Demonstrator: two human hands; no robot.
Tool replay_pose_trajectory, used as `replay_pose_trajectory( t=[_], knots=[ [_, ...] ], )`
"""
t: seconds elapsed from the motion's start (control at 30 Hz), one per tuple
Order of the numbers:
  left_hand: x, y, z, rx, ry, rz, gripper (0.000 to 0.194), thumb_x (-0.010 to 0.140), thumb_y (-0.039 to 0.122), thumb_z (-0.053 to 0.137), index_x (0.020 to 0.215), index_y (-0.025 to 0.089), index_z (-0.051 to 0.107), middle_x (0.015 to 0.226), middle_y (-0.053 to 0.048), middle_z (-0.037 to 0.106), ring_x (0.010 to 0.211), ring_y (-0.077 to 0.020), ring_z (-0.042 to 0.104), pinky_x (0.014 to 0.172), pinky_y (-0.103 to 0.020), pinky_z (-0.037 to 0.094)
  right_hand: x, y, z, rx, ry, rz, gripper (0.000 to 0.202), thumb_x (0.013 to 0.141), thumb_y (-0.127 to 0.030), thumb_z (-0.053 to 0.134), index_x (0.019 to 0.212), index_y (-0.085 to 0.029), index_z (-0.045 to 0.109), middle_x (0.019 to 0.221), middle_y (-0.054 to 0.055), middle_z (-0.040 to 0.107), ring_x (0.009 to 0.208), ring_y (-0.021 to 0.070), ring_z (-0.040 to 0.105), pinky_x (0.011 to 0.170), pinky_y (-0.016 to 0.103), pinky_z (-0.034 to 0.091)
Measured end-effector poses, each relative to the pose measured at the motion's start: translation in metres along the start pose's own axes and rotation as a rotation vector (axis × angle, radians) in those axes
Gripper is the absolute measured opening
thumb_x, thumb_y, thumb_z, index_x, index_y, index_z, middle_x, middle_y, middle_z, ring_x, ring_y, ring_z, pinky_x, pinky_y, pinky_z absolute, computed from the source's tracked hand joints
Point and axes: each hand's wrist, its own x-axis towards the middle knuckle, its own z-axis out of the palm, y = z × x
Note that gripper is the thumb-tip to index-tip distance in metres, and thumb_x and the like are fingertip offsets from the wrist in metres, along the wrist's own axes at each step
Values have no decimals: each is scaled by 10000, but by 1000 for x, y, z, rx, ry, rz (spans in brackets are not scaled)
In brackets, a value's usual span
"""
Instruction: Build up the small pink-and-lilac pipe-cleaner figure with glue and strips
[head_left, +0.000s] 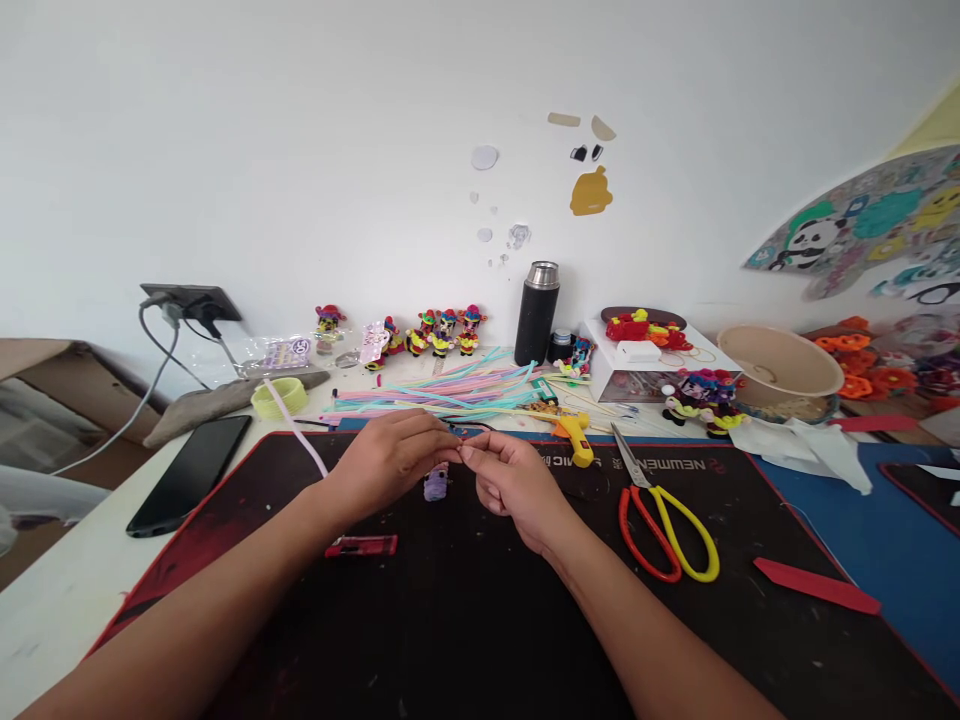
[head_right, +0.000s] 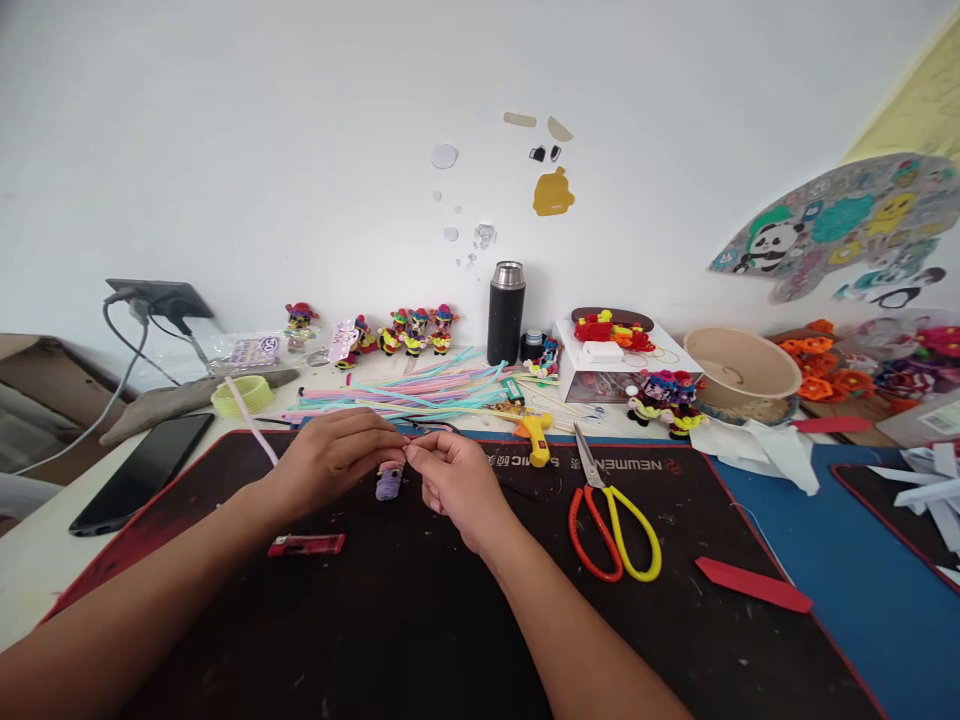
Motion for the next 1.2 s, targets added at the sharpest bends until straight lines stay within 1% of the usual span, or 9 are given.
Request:
replay_pose_trajectory(
  t=[0.1, 0.17, 0.37, 0.5, 0.6, 0.77, 1.0, 1.2],
  knots=[
    [1, -1, 1, -121, 23, -95, 165, 1042, 233, 597, 1080, 188, 751, 951, -71, 782, 856, -174, 710, 768, -275, 563, -1, -1, 0, 1, 2, -9, 342, 764, -463, 822, 850, -185, 641, 451, -137, 380, 375, 49, 275, 384, 207, 167],
    [1, -1, 1, -181, 28, -146, 166, 1036, 240, 607, 1082, 194, 760, 952, -73, 781, 873, -178, 718, 791, -279, 573, -1, -1, 0, -2, 0, -13, 341, 765, -462, 823, 847, -188, 639, 454, -135, 381, 374, 50, 277, 384, 207, 174],
    [4, 0, -1, -282, -51, -207, 187, 1033, 278, 612, 1067, 214, 784, 941, -63, 793, 853, -171, 734, 786, -265, 575, 0, 1, 0, -17, -8, -18, 351, 768, -472, 823, 829, -194, 619, 462, -135, 389, 369, 48, 282, 387, 211, 177],
    [3, 0, -1, -282, -52, -253, 166, 1027, 264, 621, 1029, 203, 775, 903, -44, 785, 821, -159, 730, 753, -245, 563, 0, 2, 0, -33, 4, -24, 349, 770, -477, 812, 836, -196, 616, 461, -136, 396, 363, 45, 279, 383, 210, 168],
    [1, -2, 1, -245, -36, -238, 163, 1024, 263, 625, 1012, 201, 776, 893, -51, 786, 812, -162, 729, 743, -249, 559, 0, 1, 1, -47, 19, -38, 336, 776, -468, 801, 840, -195, 616, 474, -131, 413, 367, 46, 289, 383, 210, 184],
    [-2, -5, 2, -163, -46, -174, 191, 1036, 260, 592, 1035, 205, 775, 914, -66, 792, 815, -172, 728, 751, -265, 563, 1, 2, 0, -68, 23, -73, 327, 767, -461, 803, 842, -177, 658, 529, -114, 451, 378, 44, 304, 380, 219, 224],
    [-2, -2, 2, -110, -34, -107, 174, 1039, 212, 577, 1045, 188, 750, 923, -69, 793, 804, -175, 715, 738, -271, 546, 2, 4, 1, -78, 25, -63, 323, 759, -466, 798, 840, -178, 674, 530, -110, 446, 378, 49, 309, 373, 221, 237],
    [-2, 0, 5, -119, -3, -122, 175, 1022, 169, 580, 1044, 191, 752, 895, -56, 777, 787, -168, 708, 714, -254, 543, 2, 5, 0, -80, 32, -61, 313, 752, -455, 801, 823, -179, 673, 543, -102, 459, 382, 48, 316, 376, 219, 236]
  ],
)
